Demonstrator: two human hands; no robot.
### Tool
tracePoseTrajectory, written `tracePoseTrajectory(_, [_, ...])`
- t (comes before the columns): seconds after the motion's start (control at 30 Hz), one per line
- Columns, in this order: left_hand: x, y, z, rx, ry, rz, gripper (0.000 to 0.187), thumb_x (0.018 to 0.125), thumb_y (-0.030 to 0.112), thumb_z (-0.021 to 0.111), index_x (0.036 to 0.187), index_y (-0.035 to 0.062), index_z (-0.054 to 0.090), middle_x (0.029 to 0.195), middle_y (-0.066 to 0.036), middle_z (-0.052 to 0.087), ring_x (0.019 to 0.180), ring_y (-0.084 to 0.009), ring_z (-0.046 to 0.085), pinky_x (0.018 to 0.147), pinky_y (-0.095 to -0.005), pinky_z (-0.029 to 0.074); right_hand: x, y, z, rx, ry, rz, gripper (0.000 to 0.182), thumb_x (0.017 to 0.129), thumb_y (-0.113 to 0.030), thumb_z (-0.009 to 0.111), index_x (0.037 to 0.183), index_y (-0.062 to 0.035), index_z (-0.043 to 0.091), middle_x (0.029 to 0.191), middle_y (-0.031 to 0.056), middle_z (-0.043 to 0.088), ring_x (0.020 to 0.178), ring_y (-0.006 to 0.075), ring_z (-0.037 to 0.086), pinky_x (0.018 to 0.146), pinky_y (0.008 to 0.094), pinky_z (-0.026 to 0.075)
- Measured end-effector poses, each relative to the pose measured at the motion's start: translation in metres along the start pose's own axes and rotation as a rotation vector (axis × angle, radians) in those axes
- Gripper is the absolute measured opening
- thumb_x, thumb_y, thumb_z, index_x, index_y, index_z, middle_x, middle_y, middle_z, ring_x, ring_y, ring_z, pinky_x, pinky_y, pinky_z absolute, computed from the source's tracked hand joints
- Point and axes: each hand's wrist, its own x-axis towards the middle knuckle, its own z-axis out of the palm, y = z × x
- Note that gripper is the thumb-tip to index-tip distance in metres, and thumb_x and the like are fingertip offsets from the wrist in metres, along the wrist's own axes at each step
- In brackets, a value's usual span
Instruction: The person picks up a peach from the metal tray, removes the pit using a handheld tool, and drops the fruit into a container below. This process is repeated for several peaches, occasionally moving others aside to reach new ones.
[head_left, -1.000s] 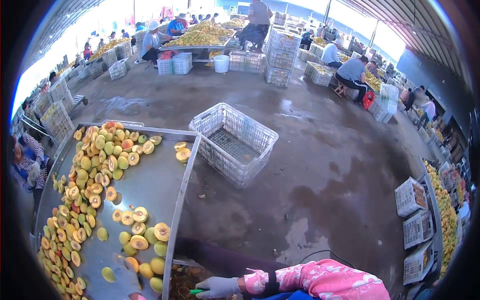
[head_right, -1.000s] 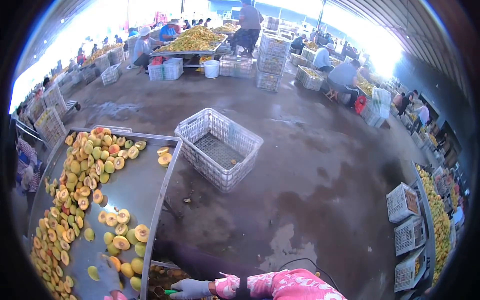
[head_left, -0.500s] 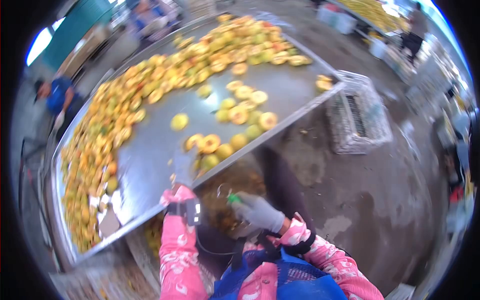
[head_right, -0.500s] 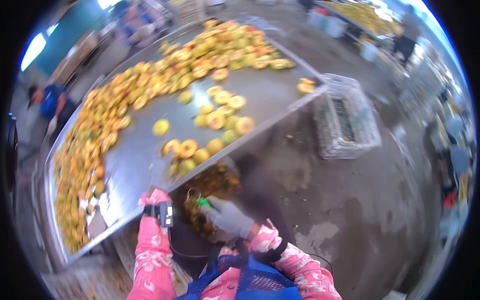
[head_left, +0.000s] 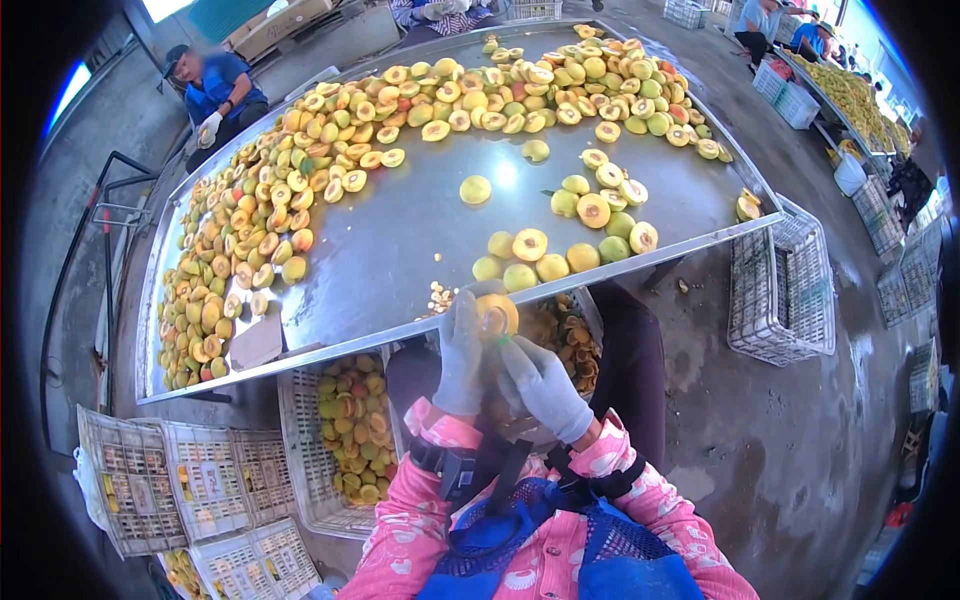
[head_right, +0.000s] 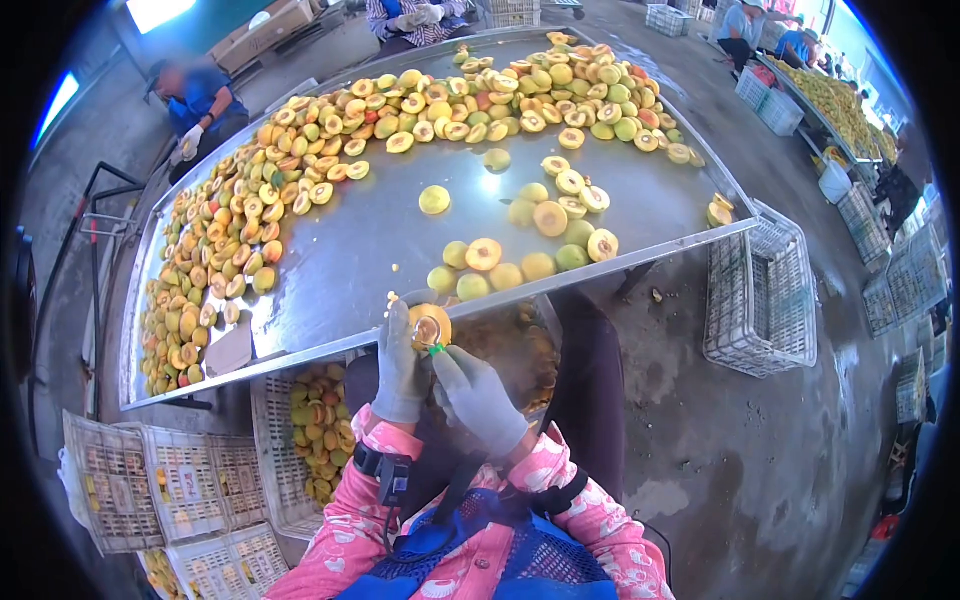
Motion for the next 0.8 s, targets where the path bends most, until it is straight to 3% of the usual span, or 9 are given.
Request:
tracePoseTrajectory(0.17, [-0.008,0.006,0.002,0.308,0.029,0.229,0.041,0.101,0.033,0.038,0.106,-0.0004,0.061,0.095,-0.008,0.062,0.086,-0.0176,0.06,0.079,-0.0313,0.049,-0.006,0.012,0.003,0.054,-0.004,0.054,0.018,0.096,-0.015,0.046,0.091,-0.0016,0.057,0.07,0.0022,0.053,0.059,0.0082,0.05,0.052,0.025,0.04])
tracePoseTrajectory(0.27, [-0.006,0.005,-0.002,0.414,0.053,0.349,0.037,0.101,0.031,0.041,0.105,-0.0001,0.062,0.095,-0.008,0.062,0.084,-0.0162,0.059,0.077,-0.0299,0.049,-0.001,0.026,0.011,-0.014,0.044,-0.201,0.022,0.099,-0.022,0.046,0.085,-0.0073,0.054,0.055,-0.0018,0.044,0.043,0.0069,0.04,0.04,0.0239,0.03])
tracePoseTrajectory(0.33, [-0.004,0.008,-0.002,0.515,0.043,0.436,0.034,0.101,0.028,0.043,0.104,0.0002,0.062,0.095,-0.007,0.062,0.084,-0.015,0.059,0.076,-0.0289,0.049,0.002,0.028,0.012,-0.192,0.158,-0.481,0.024,0.099,-0.023,0.045,0.085,-0.0059,0.056,0.054,-0.0025,0.044,0.042,0.006,0.039,0.039,0.0235,0.029])
tracePoseTrajectory(0.37, [-0.004,0.01,-0.003,0.3,-0.025,0.163,0.03,0.1,0.025,0.046,0.105,0.0004,0.062,0.095,-0.007,0.062,0.084,-0.0142,0.059,0.076,-0.0277,0.05,-0.001,0.022,0.011,-0.189,0.154,-0.479,0.024,0.099,-0.023,0.045,0.085,-0.0059,0.056,0.054,-0.0025,0.044,0.042,0.006,0.039,0.039,0.0235,0.029])
tracePoseTrajectory(0.4, [-0.005,0.012,-0.005,0.081,-0.089,-0.108,0.025,0.099,0.021,0.048,0.106,0.0006,0.061,0.095,-0.008,0.062,0.084,-0.0135,0.059,0.076,-0.0266,0.05,-0.007,0.01,0.007,-0.047,0.144,-0.258,0.025,0.099,-0.023,0.045,0.086,-0.0049,0.057,0.054,-0.0026,0.044,0.042,0.0058,0.039,0.039,0.0234,0.029])
tracePoseTrajectory(0.43, [-0.006,0.013,-0.007,0.084,-0.084,-0.105,0.025,0.099,0.021,0.048,0.106,0.0006,0.061,0.095,-0.008,0.062,0.084,-0.0135,0.059,0.076,-0.0266,0.05,-0.01,0.003,0.004,0.091,0.13,-0.039,0.027,0.099,-0.023,0.045,0.087,-0.0038,0.058,0.054,-0.0027,0.045,0.042,0.0055,0.039,0.04,0.0234,0.029])
tracePoseTrajectory(0.53, [-0.007,0.014,-0.015,0.067,-0.116,-0.119,0.025,0.096,0.019,0.052,0.113,0.0013,0.057,0.098,-0.008,0.061,0.084,-0.0158,0.062,0.074,-0.0276,0.052,-0.009,0.005,-0.003,0.115,0.143,-0.021,0.029,0.099,-0.024,0.045,0.087,-0.0024,0.059,0.054,-0.0026,0.045,0.042,0.005,0.037,0.039,0.0232,0.027])
tracePoseTrajectory(0.67, [-0.012,0.014,-0.017,0.01,-0.053,-0.097,0.027,0.096,0.02,0.052,0.116,0.0016,0.057,0.1,-0.009,0.061,0.085,-0.0178,0.063,0.075,-0.0289,0.053,-0.016,0.014,0.001,-0.105,-0.022,-0.037,0.027,0.098,-0.024,0.047,0.087,-0.0027,0.059,0.062,-0.002,0.05,0.051,0.0058,0.046,0.047,0.0233,0.037])
tracePoseTrajectory(0.8, [-0.018,0.021,-0.009,-0.113,-0.009,-0.104,0.036,0.098,0.027,0.048,0.121,-0.0004,0.056,0.1,-0.01,0.061,0.086,-0.0169,0.062,0.074,-0.0279,0.052,-0.01,0.028,0.001,-0.303,0.013,-0.172,0.015,0.094,-0.015,0.05,0.089,-0.0026,0.058,0.067,0.01,0.056,0.058,0.0214,0.054,0.054,0.032,0.044])
